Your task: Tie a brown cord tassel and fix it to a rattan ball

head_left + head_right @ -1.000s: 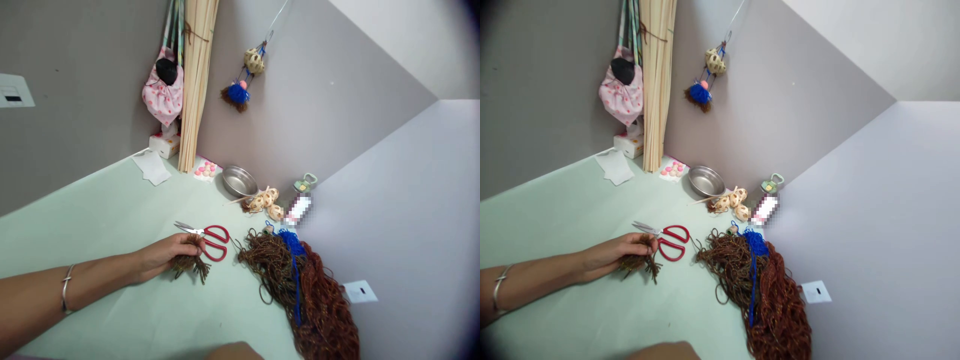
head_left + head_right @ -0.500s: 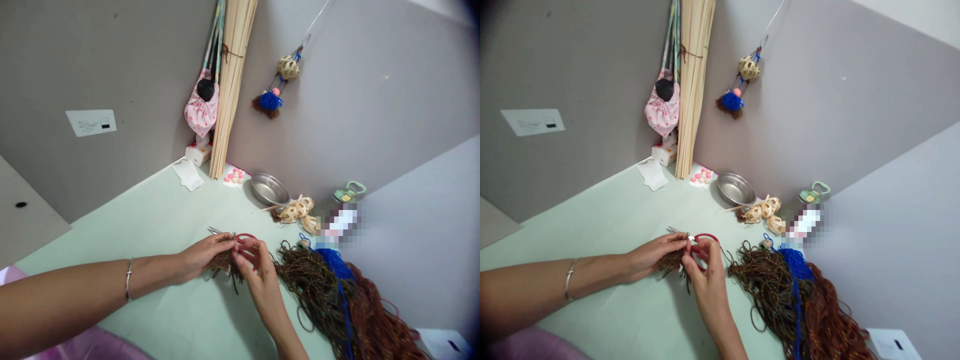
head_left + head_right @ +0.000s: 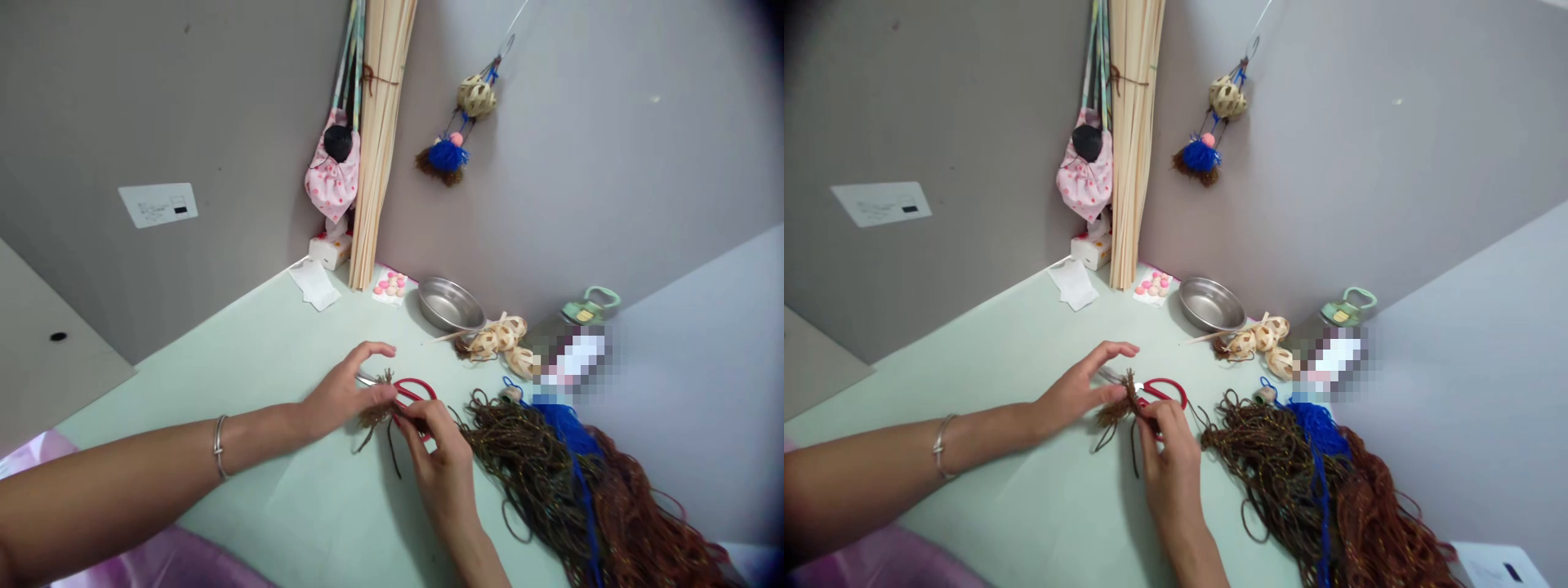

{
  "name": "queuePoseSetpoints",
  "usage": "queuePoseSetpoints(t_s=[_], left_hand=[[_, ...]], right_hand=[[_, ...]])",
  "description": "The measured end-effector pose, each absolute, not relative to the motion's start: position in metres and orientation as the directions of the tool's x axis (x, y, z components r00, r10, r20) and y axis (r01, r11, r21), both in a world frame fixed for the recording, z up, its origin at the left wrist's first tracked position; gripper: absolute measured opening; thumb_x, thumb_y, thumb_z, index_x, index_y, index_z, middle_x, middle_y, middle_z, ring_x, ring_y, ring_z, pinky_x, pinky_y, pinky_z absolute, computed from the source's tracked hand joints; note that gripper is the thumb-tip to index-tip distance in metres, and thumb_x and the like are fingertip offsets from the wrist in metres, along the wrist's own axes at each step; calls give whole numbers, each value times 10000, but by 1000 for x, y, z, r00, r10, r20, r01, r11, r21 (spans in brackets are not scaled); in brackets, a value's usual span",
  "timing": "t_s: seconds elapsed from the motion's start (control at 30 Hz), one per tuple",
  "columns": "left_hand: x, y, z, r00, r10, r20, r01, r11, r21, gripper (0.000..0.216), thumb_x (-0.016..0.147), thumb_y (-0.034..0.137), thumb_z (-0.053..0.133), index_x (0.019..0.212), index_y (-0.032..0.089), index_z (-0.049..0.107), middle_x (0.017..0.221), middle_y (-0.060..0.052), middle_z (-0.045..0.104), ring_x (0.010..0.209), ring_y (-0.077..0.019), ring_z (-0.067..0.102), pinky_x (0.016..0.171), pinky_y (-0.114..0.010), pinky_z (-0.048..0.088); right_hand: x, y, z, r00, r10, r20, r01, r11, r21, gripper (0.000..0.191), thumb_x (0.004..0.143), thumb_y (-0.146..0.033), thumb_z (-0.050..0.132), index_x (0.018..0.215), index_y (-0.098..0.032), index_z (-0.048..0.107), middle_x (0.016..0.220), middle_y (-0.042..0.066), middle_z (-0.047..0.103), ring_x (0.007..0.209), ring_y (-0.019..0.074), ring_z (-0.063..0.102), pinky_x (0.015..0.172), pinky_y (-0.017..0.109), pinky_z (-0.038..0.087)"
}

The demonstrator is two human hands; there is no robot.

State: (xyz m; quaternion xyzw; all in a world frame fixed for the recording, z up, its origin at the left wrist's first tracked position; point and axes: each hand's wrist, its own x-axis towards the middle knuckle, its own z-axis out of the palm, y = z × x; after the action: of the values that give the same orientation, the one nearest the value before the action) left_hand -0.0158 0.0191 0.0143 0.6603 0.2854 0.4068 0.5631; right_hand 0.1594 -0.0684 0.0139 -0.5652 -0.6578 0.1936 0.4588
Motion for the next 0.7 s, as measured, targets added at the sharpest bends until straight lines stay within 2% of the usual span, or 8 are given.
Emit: queuePoseSetpoints(t_s=[0.07,0.13,0.23,0.3,0.4,0.5,0.6,0.7], left_hand=[[-17,18,16,655,678,334,-45,-406,913,610,756,479,763,1273,257,528,1392,-63,527,1337,-259,434,1187,-397,188],[-17,17,18,785,544,296,-10,-467,884,520,812,430,717,1264,246,538,1301,-65,591,1230,-241,516,1154,-408,242],[-17,17,20,885,456,94,60,-312,948,312,955,360,496,1237,233,538,1069,-48,658,883,-159,589,866,-312,447],[-17,18,22,920,391,30,43,-176,984,283,982,362,426,1200,223,542,1025,-44,651,737,-119,536,692,-253,434],[-17,20,21,931,365,19,-12,-21,1000,275,978,425,442,1132,209,516,1066,-54,640,733,-106,538,649,-235,421],[-14,21,12,896,444,-21,-13,73,997,322,967,524,428,1046,213,456,777,9,604,667,-113,558,637,-241,433],[-11,23,2,817,577,-19,-90,160,983,359,938,577,453,948,218,436,599,82,424,565,-103,511,628,-249,460],[-11,26,3,687,724,-56,-183,247,952,319,939,518,494,884,208,440,623,80,410,511,-65,425,584,-217,442]], right_hand=[[157,-69,14,-4,909,417,614,332,-717,80,907,-182,586,885,-222,651,866,35,635,772,161,604,691,263,479],[155,-69,15,-10,919,394,582,326,-745,80,906,-191,592,886,-223,662,870,39,652,780,168,615,710,275,484],[157,-67,19,75,967,245,380,199,-903,63,889,-258,639,864,-217,679,779,26,661,709,160,611,665,270,490],[160,-66,21,125,988,88,191,63,-980,100,853,-306,695,850,-206,687,667,3,645,625,142,585,618,256,477],[163,-62,22,142,986,-87,-29,-84,-996,199,769,-347,786,833,-188,686,631,-9,644,579,119,562,596,241,452],[164,-59,20,160,973,-166,-147,-143,-979,296,700,-386,834,837,-182,670,653,-17,625,565,108,543,576,236,432],[169,-59,20,184,975,-125,-43,-119,-992,323,775,-483,747,857,-192,637,648,-26,585,536,104,494,551,239,400],[176,-62,18,134,991,-29,374,-77,-924,304,884,-492,609,795,-202,587,623,-33,518,547,117,445,545,245,354]])
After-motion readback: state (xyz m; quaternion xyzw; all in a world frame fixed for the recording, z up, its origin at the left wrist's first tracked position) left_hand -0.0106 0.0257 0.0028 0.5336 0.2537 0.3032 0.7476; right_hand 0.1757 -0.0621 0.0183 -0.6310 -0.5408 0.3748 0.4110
